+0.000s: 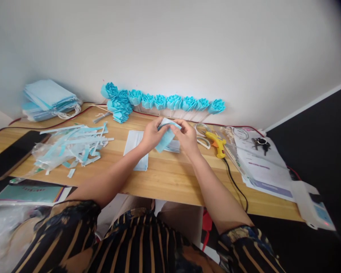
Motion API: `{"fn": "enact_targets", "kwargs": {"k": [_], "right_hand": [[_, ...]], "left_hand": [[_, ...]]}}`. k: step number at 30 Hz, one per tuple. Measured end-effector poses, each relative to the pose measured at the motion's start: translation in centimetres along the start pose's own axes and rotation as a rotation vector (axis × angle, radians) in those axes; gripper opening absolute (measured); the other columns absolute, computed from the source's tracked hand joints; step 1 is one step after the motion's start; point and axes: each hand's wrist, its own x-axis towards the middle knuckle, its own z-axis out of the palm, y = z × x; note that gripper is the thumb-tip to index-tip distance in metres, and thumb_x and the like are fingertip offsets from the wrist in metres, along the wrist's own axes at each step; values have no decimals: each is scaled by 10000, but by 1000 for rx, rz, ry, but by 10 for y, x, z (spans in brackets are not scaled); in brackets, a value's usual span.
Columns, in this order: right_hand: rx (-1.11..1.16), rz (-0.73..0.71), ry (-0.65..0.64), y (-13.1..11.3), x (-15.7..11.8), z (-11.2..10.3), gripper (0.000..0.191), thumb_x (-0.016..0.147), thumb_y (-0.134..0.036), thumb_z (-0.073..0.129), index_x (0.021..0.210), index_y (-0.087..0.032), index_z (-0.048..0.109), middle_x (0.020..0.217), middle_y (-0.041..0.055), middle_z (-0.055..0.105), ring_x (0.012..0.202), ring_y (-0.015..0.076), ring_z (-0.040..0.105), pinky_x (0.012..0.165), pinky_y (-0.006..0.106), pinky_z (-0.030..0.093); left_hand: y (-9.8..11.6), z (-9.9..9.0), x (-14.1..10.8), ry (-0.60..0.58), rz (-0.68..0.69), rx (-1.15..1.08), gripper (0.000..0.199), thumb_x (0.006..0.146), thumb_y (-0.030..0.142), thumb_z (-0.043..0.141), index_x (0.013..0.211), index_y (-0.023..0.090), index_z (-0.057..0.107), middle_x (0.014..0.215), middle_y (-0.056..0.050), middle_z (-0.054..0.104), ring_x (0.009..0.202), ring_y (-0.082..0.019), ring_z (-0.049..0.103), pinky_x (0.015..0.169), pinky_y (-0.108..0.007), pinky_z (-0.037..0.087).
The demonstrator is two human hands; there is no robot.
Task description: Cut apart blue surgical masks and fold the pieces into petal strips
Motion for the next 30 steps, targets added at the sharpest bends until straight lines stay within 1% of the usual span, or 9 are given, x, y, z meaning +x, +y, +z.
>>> {"fn": "enact_targets", "kwargs": {"k": [3, 5, 10, 14, 16, 22, 25, 28, 30], "right_hand": [[-79, -39, 30, 0, 1, -2, 252, 796, -446, 691, 844, -202, 651, 755, -21, 644, 661, 119, 537, 596, 253, 425], [-111, -60, 70, -1, 2, -5, 220, 809, -413, 677, 798, -198, 634, 709, -29, 617, 628, 111, 505, 583, 251, 402], [-35, -120, 204, 4, 12, -18, 224, 830, -425, 650, 810, -207, 603, 777, -19, 616, 740, 130, 554, 688, 254, 449], [-11, -61, 273, 11, 18, -28, 286, 819, -486, 639, 818, -205, 586, 796, -3, 608, 764, 142, 554, 708, 257, 465], [-26, -38, 307, 13, 19, -30, 314, 822, -514, 621, 822, -202, 583, 795, 3, 602, 759, 143, 546, 703, 255, 464], [-5, -35, 364, 15, 18, -31, 329, 822, -521, 622, 834, -194, 595, 809, 12, 624, 771, 144, 558, 701, 246, 463], [-6, 0, 373, 16, 17, -32, 338, 812, -523, 632, 861, -188, 626, 822, 19, 650, 769, 151, 577, 689, 250, 468], [35, 10, 357, 17, 18, -32, 365, 790, -510, 665, 942, -178, 675, 876, 30, 690, 788, 160, 600, 704, 258, 476], [51, 5, 357, 18, 19, -33, 364, 776, -499, 684, 933, -170, 694, 877, 30, 699, 789, 159, 601, 721, 261, 476]], "left_hand": [[1, 1, -1, -45, -3, 25, 176, 836, 302, 580, 729, 165, 553, 676, 16, 565, 669, -127, 518, 616, -248, 369], [-1, 1, -1, -88, -24, -22, 194, 831, 344, 592, 774, 159, 595, 716, 4, 606, 697, -135, 543, 625, -243, 391], [-11, 2, 0, -243, -182, -159, 369, 755, 487, 679, 885, 141, 684, 777, -19, 667, 709, -159, 589, 620, -248, 440], [-15, 2, 0, -255, -255, -197, 399, 707, 517, 718, 855, 147, 703, 721, -13, 651, 643, -151, 584, 586, -251, 448], [-16, 3, -1, -259, -276, -212, 386, 700, 518, 725, 815, 151, 696, 674, -5, 628, 587, -136, 564, 540, -241, 424], [-22, 3, 0, -237, -258, -164, 311, 723, 471, 715, 715, 163, 673, 561, 12, 576, 520, -118, 527, 469, -220, 325], [-25, 4, 0, -261, -261, -159, 321, 728, 482, 709, 722, 162, 681, 578, -4, 609, 530, -124, 541, 481, -220, 346], [-26, 5, 0, -292, -277, -189, 362, 703, 514, 719, 715, 154, 672, 612, -21, 635, 551, -133, 564, 509, -230, 395], [-25, 5, 0, -306, -287, -194, 380, 686, 527, 727, 708, 153, 663, 616, -21, 635, 549, -134, 565, 514, -234, 405]]}}
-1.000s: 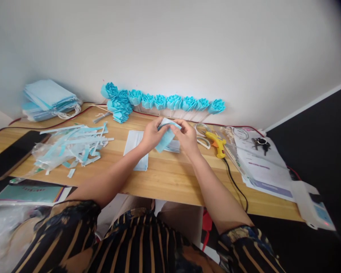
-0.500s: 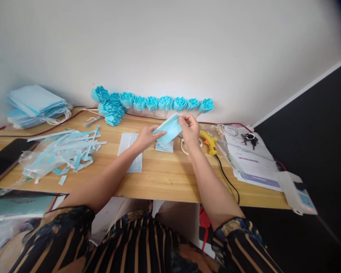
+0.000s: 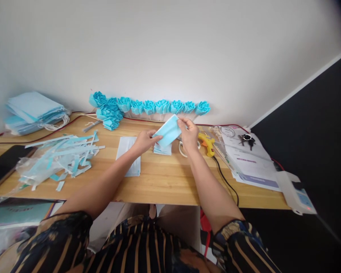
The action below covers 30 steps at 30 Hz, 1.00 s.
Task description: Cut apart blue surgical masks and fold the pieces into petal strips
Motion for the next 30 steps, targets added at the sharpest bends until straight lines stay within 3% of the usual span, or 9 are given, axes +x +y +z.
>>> {"fn": "enact_targets", "kwargs": {"k": [4, 16, 19, 22, 26, 30], "right_hand": [[-45, 2, 25, -1, -1, 0, 355, 773, -517, 680, 849, -171, 691, 795, 10, 671, 741, 148, 567, 695, 255, 464], [-90, -14, 38, -3, -2, 0, 362, 782, -533, 660, 831, -175, 678, 771, 7, 651, 706, 144, 551, 648, 248, 450], [-107, -40, -20, -8, -6, 2, 341, 781, -520, 671, 824, -182, 687, 773, 5, 670, 695, 148, 561, 637, 255, 449], [-178, -97, -128, -15, -14, 7, 300, 797, -491, 673, 823, -193, 700, 746, -3, 679, 671, 148, 566, 634, 263, 443], [-283, -152, -245, -25, -27, 15, 241, 817, -440, 664, 800, -204, 709, 747, 2, 697, 688, 159, 590, 666, 275, 455], [-280, -136, -265, -26, -30, 19, 231, 825, -425, 657, 802, -200, 705, 748, 5, 700, 703, 160, 607, 686, 277, 470]], "left_hand": [[2, 0, -1, -7, 0, 29, 339, 703, 497, 719, 712, 163, 660, 569, -7, 609, 509, -127, 540, 491, -234, 375], [3, -2, -2, -46, 20, 14, 336, 713, 496, 724, 717, 162, 684, 569, -3, 618, 518, -127, 534, 505, -237, 380], [12, -5, -2, -37, 35, 9, 386, 704, 516, 739, 817, 148, 708, 749, -32, 697, 660, -155, 609, 603, -251, 449], [22, -7, -3, 52, 117, -79, 415, 733, 505, 731, 940, 145, 706, 910, -61, 718, 793, -167, 639, 721, -268, 489], [28, -5, -5, 115, 149, -178, 377, 723, 488, 741, 877, 149, 687, 812, -42, 685, 730, -147, 610, 679, -255, 475], [26, -2, -6, 148, 131, -220, 334, 711, 477, 738, 747, 155, 655, 674, -4, 619, 629, -122, 551, 604, -242, 434]]}}
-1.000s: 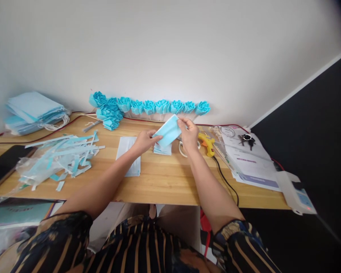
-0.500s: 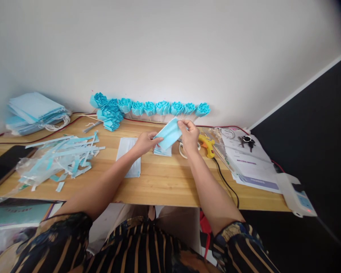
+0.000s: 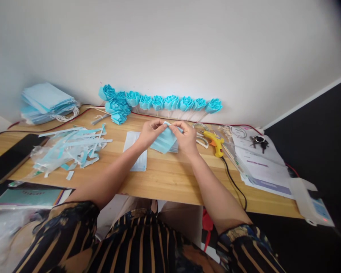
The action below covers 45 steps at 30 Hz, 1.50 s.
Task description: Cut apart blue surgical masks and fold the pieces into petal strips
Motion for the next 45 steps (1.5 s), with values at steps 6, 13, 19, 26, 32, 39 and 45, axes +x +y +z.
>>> {"fn": "enact_targets", "kwargs": {"k": [6, 13, 19, 26, 32, 39, 45], "right_hand": [[259, 196, -63, 21, 1, 13, 385, 737, -513, 731, 963, -201, 702, 831, 17, 729, 735, 177, 651, 649, 285, 522], [309, 276, -305, 34, -5, 24, 369, 707, -488, 761, 934, -197, 747, 893, 33, 768, 789, 224, 701, 735, 359, 559], [-47, 140, -382, 27, -9, 23, 267, 762, -435, 716, 717, -172, 715, 671, 1, 692, 634, 176, 624, 625, 297, 473], [208, 139, -408, 20, 4, 3, 484, 826, -643, 583, 988, -215, 740, 909, 29, 745, 839, 213, 680, 726, 312, 528], [152, 36, -180, 10, 8, -7, 399, 845, -568, 612, 952, -202, 729, 854, 16, 711, 780, 165, 623, 701, 268, 482], [-53, -43, -39, 2, 5, -7, 293, 864, -434, 601, 782, -168, 691, 635, -23, 566, 610, 116, 477, 581, 241, 358], [-35, 2, 104, 11, 14, -21, 333, 855, -487, 604, 773, -173, 678, 610, -34, 489, 580, 109, 400, 548, 242, 323]], "left_hand": [[1, -1, 0, 117, -33, -96, 303, 728, 453, 739, 764, 165, 655, 675, 9, 610, 590, -105, 513, 550, -229, 402], [-1, -10, 8, 230, -66, -253, 285, 745, 427, 747, 800, 167, 645, 699, 15, 618, 640, -105, 547, 610, -223, 446], [-7, -18, 15, 276, -12, -252, 255, 775, 412, 717, 799, 170, 638, 736, 12, 625, 679, -110, 551, 648, -225, 434], [2, -15, 10, 240, -1, -156, 255, 763, 396, 707, 803, 152, 646, 701, 18, 618, 640, -99, 532, 612, -211, 410], [1, 1, 0, 96, 36, -24, 228, 775, 369, 676, 791, 144, 649, 690, 4, 646, 614, -105, 555, 581, -210, 416], [-7, 3, 0, -40, 25, 117, 398, 753, 403, 707, 1056, 148, 667, 808, -32, 712, 674, -148, 630, 610, -233, 465], [-20, -2, 1, -155, -180, 247, 344, 684, 429, 750, 834, 121, 711, 699, -33, 695, 609, -166, 633, 559, -245, 466]]}}
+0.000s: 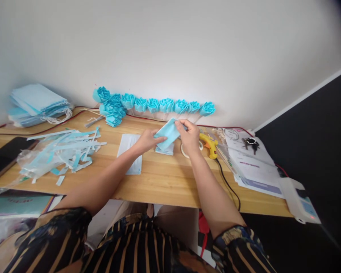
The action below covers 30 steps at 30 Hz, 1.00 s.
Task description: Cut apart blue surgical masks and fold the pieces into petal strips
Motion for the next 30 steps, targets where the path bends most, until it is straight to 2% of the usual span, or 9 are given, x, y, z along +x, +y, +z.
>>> {"fn": "enact_targets", "kwargs": {"k": [6, 10, 13, 15, 17, 19, 21, 25, 30], "right_hand": [[30, 5, 124, 14, 7, -5, 351, 843, -500, 615, 771, -162, 673, 621, -30, 490, 601, 113, 400, 573, 245, 336], [11, 30, 171, 18, 6, -4, 366, 836, -510, 613, 760, -158, 677, 610, -33, 481, 600, 115, 404, 578, 248, 342], [43, 50, 148, 19, 7, -4, 363, 822, -508, 627, 773, -155, 691, 611, -33, 491, 585, 111, 402, 560, 246, 336], [55, 50, 113, 17, 6, -5, 350, 814, -498, 641, 776, -156, 703, 610, -33, 502, 576, 110, 408, 547, 243, 336], [31, 27, 73, 13, 4, -5, 334, 821, -484, 644, 770, -162, 715, 612, -30, 532, 574, 112, 433, 543, 240, 346], [-19, -33, 23, 7, 1, -3, 315, 842, -464, 635, 779, -171, 731, 624, -23, 580, 580, 119, 476, 551, 242, 365], [-68, -129, -28, 2, -2, 0, 284, 864, -434, 629, 805, -182, 744, 673, -8, 651, 618, 135, 545, 588, 251, 402], [-146, -312, -82, -5, -6, 7, 248, 899, -381, 604, 798, -201, 740, 770, 33, 722, 728, 175, 638, 715, 298, 469], [-201, -398, -127, -11, -10, 12, 222, 900, -360, 602, 768, -235, 730, 783, 60, 708, 802, 215, 637, 792, 367, 487]], "left_hand": [[-1, -1, 0, -31, -45, 24, 293, 723, 419, 725, 771, 134, 672, 554, -18, 652, 452, -121, 555, 471, -223, 421], [-1, 0, -1, -103, -33, 18, 310, 733, 444, 714, 734, 142, 644, 568, -33, 671, 490, -133, 590, 489, -222, 428], [2, -2, -2, -159, -33, 21, 332, 731, 468, 710, 749, 141, 658, 608, -42, 691, 560, -164, 636, 531, -241, 450], [10, -6, -3, -190, -18, 22, 360, 697, 475, 744, 785, 131, 683, 718, -59, 728, 673, -199, 678, 602, -264, 485], [20, -12, -4, -185, 52, -37, 437, 681, 488, 765, 919, 127, 710, 939, -85, 755, 866, -237, 695, 733, -294, 514], [28, -17, -5, -105, 130, -129, 498, 752, 516, 701, 1070, 133, 699, 1133, -108, 725, 1053, -257, 659, 876, -327, 501], [32, -19, -5, -68, 172, -159, 516, 775, 501, 681, 1128, 125, 679, 1193, -124, 702, 1114, -256, 630, 933, -338, 477], [29, -14, -6, -111, 200, -54, 480, 752, 456, 697, 1077, 104, 684, 1064, -106, 720, 943, -225, 649, 817, -308, 487], [22, -5, -8, -45, 188, 58, 309, 750, 422, 671, 827, 125, 701, 778, -14, 686, 739, -167, 609, 671, -256, 448]]}}
